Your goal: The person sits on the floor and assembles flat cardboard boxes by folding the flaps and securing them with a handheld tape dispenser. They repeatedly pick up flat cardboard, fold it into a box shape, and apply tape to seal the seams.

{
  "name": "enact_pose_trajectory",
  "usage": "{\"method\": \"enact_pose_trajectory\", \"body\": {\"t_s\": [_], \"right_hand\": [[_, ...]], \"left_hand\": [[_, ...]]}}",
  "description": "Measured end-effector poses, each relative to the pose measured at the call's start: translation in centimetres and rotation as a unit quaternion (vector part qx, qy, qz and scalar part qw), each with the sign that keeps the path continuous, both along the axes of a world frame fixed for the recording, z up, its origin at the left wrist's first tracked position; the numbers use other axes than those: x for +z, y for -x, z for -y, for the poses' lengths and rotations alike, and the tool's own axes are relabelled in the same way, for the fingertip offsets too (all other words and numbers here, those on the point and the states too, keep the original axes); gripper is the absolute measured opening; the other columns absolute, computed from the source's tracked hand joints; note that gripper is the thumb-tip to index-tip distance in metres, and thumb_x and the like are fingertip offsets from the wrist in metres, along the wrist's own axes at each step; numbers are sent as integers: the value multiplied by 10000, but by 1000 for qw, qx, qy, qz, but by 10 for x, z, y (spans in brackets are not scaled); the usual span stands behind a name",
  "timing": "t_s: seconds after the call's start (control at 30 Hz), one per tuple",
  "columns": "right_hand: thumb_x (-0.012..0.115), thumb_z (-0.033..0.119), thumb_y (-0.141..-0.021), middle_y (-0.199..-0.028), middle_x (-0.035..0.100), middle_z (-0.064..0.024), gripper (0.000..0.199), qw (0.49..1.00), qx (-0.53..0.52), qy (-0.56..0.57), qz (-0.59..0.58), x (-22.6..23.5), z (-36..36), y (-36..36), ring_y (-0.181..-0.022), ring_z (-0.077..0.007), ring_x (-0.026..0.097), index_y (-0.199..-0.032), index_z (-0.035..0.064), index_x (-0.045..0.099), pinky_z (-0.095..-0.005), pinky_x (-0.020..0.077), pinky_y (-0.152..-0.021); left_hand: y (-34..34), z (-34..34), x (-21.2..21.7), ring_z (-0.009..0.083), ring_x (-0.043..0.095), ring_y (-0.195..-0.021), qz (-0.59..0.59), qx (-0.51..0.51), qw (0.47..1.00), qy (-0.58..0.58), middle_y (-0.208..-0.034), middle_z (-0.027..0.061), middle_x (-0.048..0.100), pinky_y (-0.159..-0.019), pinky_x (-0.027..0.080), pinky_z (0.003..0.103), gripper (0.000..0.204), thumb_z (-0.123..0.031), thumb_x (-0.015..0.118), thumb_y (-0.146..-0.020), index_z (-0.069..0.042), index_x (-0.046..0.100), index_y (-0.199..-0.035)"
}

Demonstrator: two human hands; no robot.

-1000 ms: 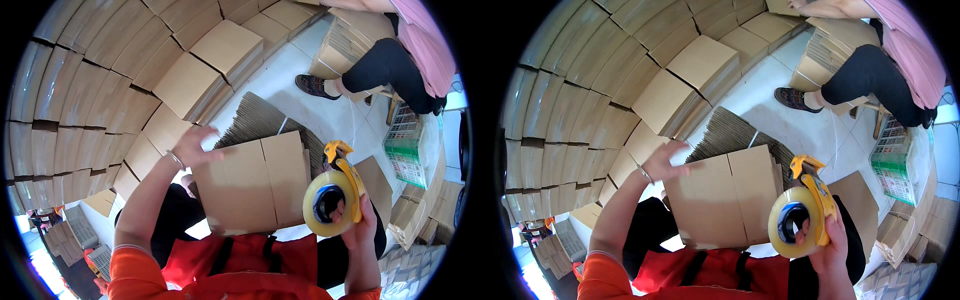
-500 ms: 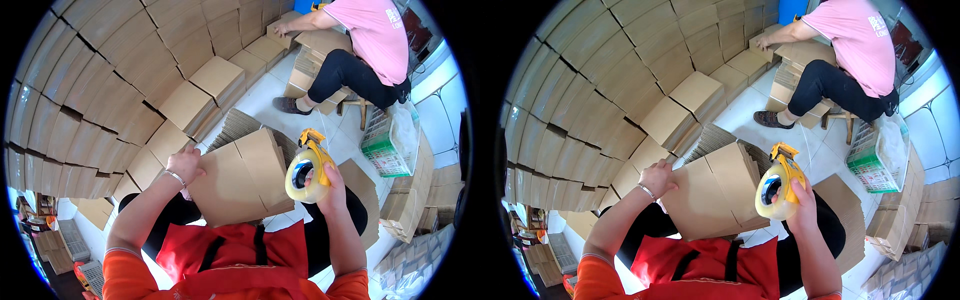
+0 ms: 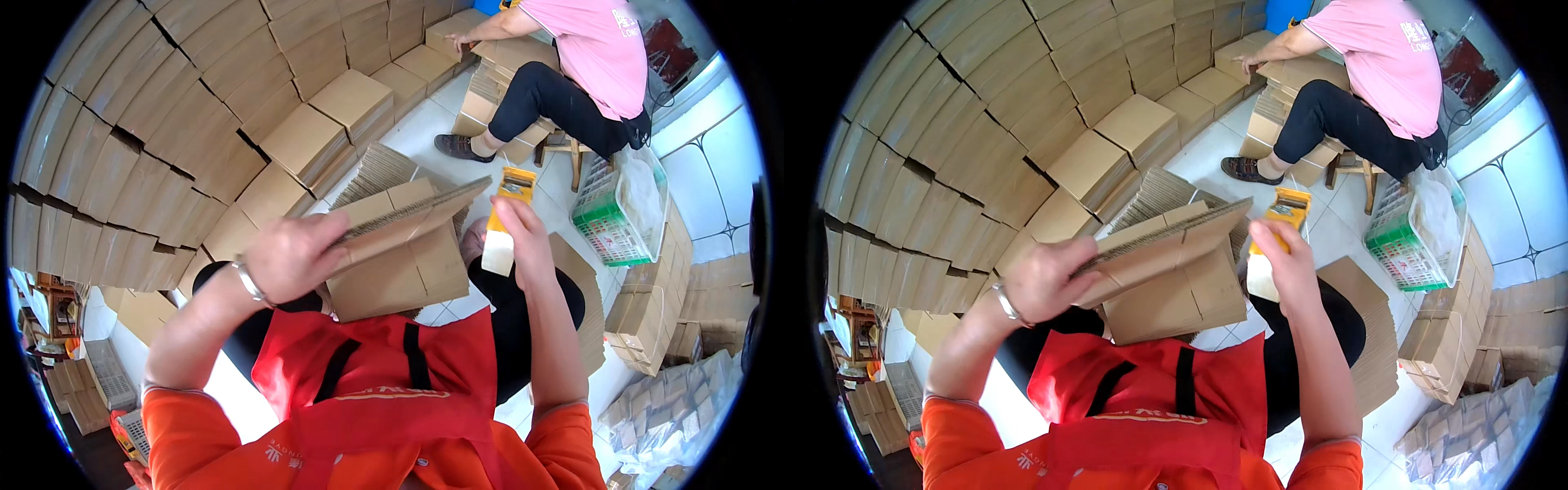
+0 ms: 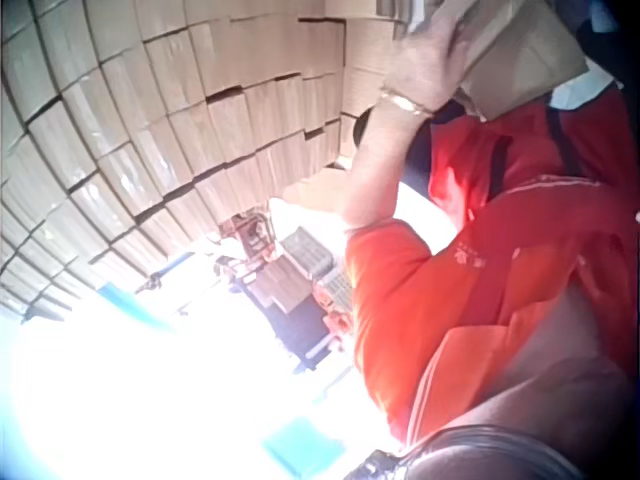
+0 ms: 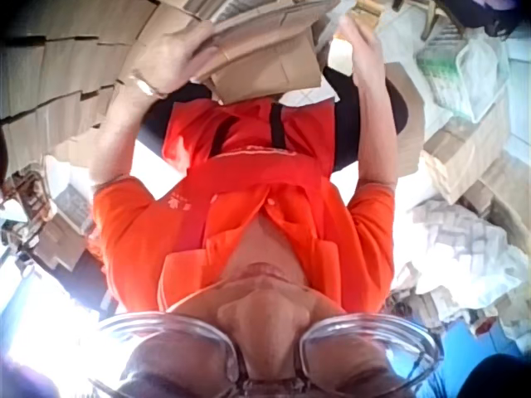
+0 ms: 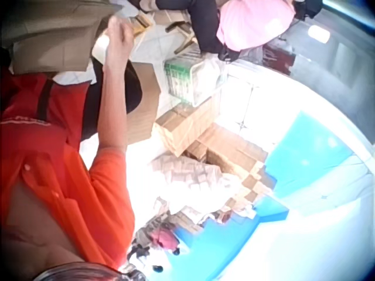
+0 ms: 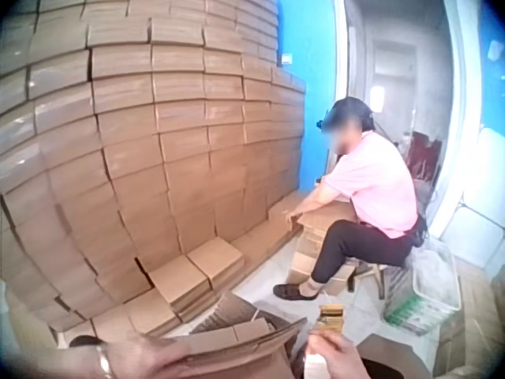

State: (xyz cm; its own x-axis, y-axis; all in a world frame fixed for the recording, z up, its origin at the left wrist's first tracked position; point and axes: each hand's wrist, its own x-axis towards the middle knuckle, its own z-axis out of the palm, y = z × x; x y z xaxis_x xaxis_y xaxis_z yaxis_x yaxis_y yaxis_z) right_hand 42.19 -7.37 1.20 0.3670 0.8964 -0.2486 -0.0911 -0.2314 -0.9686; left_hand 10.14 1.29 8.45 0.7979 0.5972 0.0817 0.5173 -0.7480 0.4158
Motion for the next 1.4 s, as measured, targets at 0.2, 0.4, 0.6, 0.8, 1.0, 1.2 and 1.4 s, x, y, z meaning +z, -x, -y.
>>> {"method": "enact_pose_trajectory", "body": {"t_s": [0.2,0.4,0.6,0.8,1.0,1.2,1.4], "right_hand": [[777,470,-800,-1084,610,-118,655,996,0,79,46,-33,-34,20,-935,-182,606,-1211,4,572,-307,505,-784],[743,379,-802,-1126,588,-145,594,992,28,103,-61,-10,-54,28,-1005,-220,601,-1214,1,541,-354,502,-830],[587,247,-793,-1251,556,-122,622,996,36,60,-59,-4,-35,15,-1181,-237,515,-1362,14,492,-354,393,-1006],[525,281,-772,-1283,539,-112,647,995,36,78,-45,-7,-29,6,-1211,-245,485,-1374,42,509,-350,343,-1043],[535,265,-769,-1223,575,-106,615,995,59,84,-7,0,-40,11,-1182,-230,502,-1341,39,545,-332,342,-1032],[521,228,-790,-1118,611,-63,551,991,83,69,75,0,-34,4,-1092,-173,516,-1300,30,589,-312,365,-990],[551,145,-835,-1071,631,-26,457,986,146,44,72,54,-2,-7,-1010,-113,541,-1268,10,610,-270,407,-923]], "left_hand": [[19,22,-40,310,624,-819,35,47,987,148,-872,140,599,-726,502,373,228,-270,556,-979,-57,544,-1059],[36,-30,-79,300,575,-1049,149,109,896,403,-1127,169,577,-950,462,332,429,-366,540,-997,-117,501,-1344],[44,-39,-78,340,524,-1093,0,87,977,-192,-1152,165,555,-954,454,441,515,-311,694,-868,-135,534,-1325],[8,19,-80,368,509,-1128,32,38,999,-18,-1231,191,530,-978,439,476,772,-584,684,-792,-98,485,-1357],[-48,63,-76,408,475,-1245,27,39,916,399,-1344,228,455,-1058,410,409,918,-580,721,-790,1,378,-1413],[-20,61,-48,356,664,-826,-50,98,917,383,-852,221,651,-783,542,401,402,-372,626,-898,24,615,-969],[9,48,3,381,645,-661,-29,-3,998,54,-648,223,602,-633,537,453,255,-207,518,-918,20,587,-826]]}}
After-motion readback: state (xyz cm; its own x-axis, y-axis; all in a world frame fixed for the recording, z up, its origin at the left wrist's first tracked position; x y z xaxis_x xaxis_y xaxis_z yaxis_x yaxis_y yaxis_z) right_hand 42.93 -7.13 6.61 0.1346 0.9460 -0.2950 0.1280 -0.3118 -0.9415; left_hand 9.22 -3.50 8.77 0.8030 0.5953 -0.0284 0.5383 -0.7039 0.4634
